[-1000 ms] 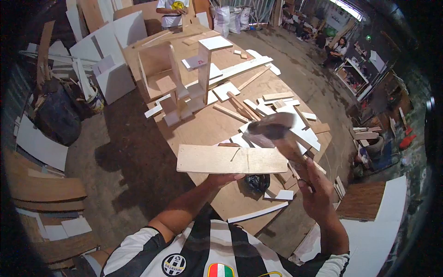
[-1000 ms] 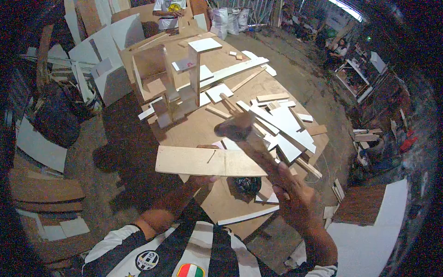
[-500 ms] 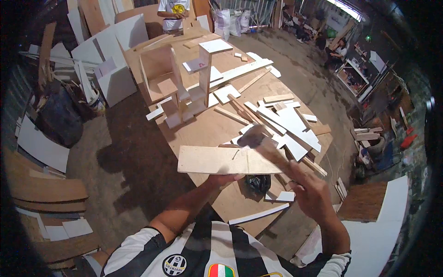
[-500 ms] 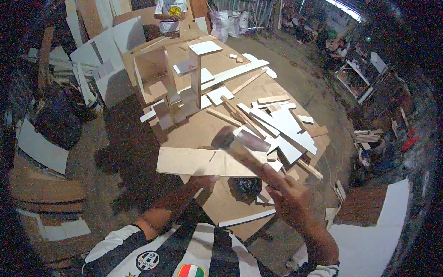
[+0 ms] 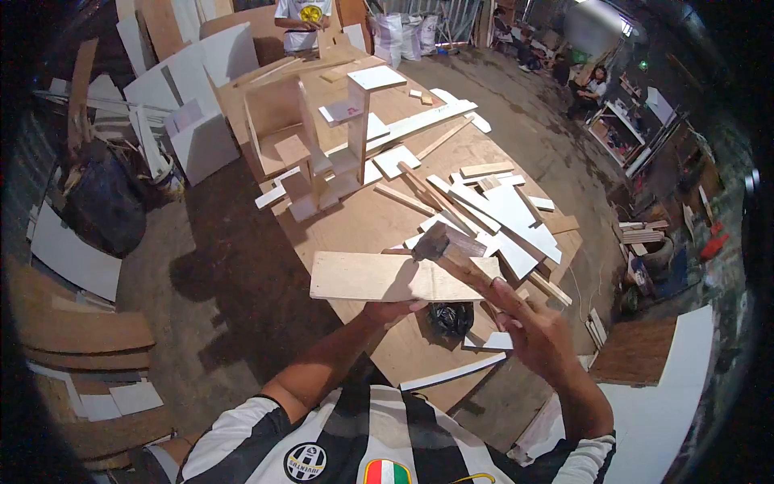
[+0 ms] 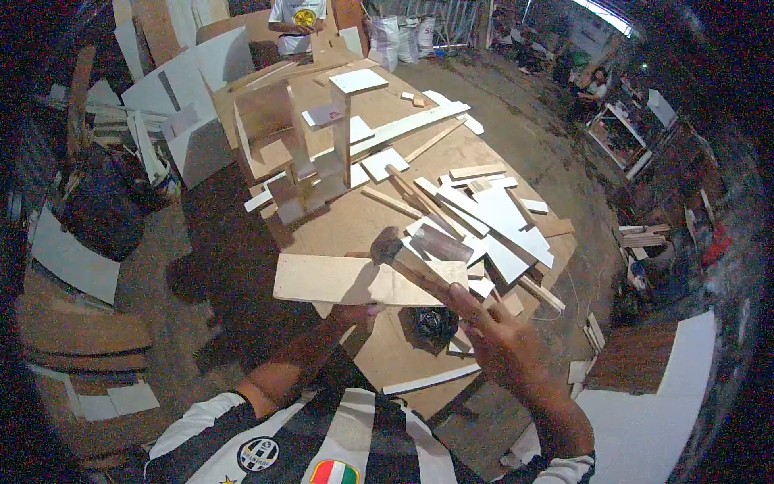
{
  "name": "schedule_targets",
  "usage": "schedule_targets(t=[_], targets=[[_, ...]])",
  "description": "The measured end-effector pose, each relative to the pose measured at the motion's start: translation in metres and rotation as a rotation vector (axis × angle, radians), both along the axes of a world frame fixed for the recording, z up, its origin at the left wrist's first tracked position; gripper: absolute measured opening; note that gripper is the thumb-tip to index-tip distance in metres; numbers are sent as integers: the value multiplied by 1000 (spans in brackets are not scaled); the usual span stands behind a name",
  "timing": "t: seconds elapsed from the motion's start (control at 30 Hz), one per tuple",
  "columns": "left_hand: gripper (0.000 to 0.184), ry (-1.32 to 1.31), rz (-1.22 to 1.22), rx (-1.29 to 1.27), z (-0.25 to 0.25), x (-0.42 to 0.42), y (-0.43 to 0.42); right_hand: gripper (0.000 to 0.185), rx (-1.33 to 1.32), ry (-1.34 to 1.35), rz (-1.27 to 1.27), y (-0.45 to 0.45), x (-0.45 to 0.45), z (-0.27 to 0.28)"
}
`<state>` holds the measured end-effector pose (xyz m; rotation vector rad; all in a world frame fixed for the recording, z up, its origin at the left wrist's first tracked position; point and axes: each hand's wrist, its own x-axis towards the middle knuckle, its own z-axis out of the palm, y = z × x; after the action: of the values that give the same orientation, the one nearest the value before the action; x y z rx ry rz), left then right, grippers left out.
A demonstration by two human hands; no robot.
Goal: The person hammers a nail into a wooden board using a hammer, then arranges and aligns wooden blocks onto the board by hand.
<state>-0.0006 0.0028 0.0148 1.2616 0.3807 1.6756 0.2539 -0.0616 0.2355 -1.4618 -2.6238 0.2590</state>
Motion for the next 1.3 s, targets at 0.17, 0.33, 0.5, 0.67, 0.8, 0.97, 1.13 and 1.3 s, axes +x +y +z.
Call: schedule_targets(t=[0.17, 0.33, 0.5, 0.67, 0.8, 0.97, 1.13, 1.3], targets=[[71, 2, 11, 5, 0, 1, 1, 64, 120, 188, 18, -5, 10, -20], [70, -1, 11, 1, 1, -1, -1, 69, 216, 236, 56, 3, 9, -27], [70, 5, 8, -2, -2, 0, -1, 70, 176, 55, 64, -5, 2, -19], [70, 5, 7, 5, -2, 1, -3, 72, 161, 218, 46, -4, 4, -15], [69, 1, 7, 2, -3, 1, -1, 71, 96, -26, 17, -3, 2, -8], [69, -3, 25, 3, -2, 3, -1, 69, 227, 445, 55, -4, -1, -8], [69, -12, 60, 24, 5, 5, -2, 67, 94, 146, 13, -4, -2, -1], [69, -26, 138, 68, 15, 10, 0, 62, -3, -41, -39, -5, -6, 15]])
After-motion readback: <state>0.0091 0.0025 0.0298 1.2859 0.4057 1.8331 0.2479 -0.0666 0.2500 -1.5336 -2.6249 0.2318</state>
